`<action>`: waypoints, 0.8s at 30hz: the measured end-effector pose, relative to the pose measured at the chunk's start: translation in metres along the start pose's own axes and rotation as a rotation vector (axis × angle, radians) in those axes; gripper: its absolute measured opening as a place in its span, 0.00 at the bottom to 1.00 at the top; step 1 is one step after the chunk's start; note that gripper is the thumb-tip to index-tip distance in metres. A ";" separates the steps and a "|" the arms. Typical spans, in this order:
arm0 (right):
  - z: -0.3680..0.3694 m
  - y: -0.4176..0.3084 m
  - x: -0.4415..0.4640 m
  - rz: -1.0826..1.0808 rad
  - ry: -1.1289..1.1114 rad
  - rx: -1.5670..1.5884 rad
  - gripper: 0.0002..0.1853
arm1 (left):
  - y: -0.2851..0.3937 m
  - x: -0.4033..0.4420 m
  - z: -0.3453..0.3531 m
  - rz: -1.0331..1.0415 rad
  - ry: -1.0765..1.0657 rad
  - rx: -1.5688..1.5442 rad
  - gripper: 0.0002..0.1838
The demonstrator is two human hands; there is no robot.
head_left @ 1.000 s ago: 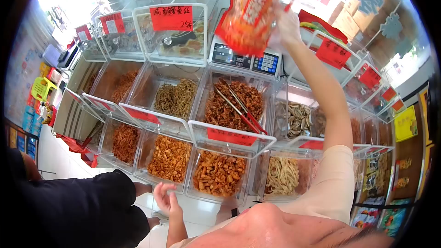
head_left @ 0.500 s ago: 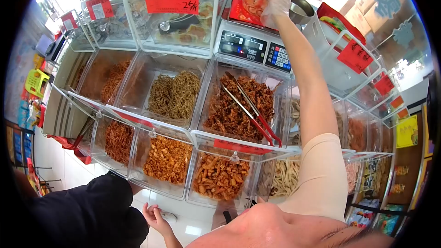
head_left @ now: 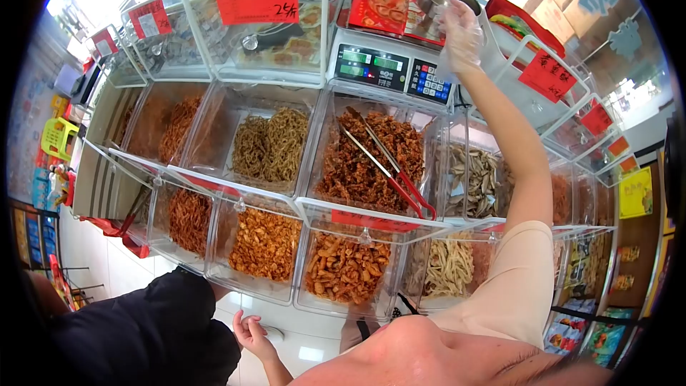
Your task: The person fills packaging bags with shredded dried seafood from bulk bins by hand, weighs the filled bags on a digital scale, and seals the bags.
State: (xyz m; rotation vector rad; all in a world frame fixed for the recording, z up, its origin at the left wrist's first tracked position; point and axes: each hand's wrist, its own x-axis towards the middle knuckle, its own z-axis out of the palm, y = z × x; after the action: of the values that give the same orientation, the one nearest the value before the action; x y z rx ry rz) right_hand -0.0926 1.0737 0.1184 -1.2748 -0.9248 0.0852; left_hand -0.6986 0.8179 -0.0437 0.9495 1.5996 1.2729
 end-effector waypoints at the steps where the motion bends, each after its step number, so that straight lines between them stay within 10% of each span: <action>1: -0.002 0.000 0.000 -0.024 0.001 0.008 0.19 | 0.001 -0.002 -0.001 -0.003 0.002 0.000 0.15; 11: 0.011 0.003 0.000 -0.171 0.139 -0.476 0.24 | -0.003 -0.019 -0.007 0.110 0.013 0.008 0.15; 13: -0.015 -0.027 -0.023 -0.032 -0.035 -0.026 0.25 | -0.004 -0.015 -0.001 0.222 -0.052 0.029 0.15; 17: -0.175 -0.087 -0.136 0.013 -0.129 -0.134 0.17 | 0.009 -0.028 0.038 0.204 -0.246 0.046 0.15; 19: -0.295 -0.105 -0.198 -0.216 -0.070 -0.769 0.13 | 0.012 -0.042 0.058 0.255 -0.331 0.049 0.15; 24: -0.576 -0.141 -0.376 0.458 0.675 -1.189 0.10 | 0.013 -0.113 0.113 0.192 -0.448 0.017 0.16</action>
State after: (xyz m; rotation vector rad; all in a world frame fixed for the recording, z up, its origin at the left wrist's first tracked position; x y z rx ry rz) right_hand -0.0333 0.3792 0.0349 -2.3806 0.0124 -0.5912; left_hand -0.5536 0.7522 -0.0247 1.3185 1.1930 1.0750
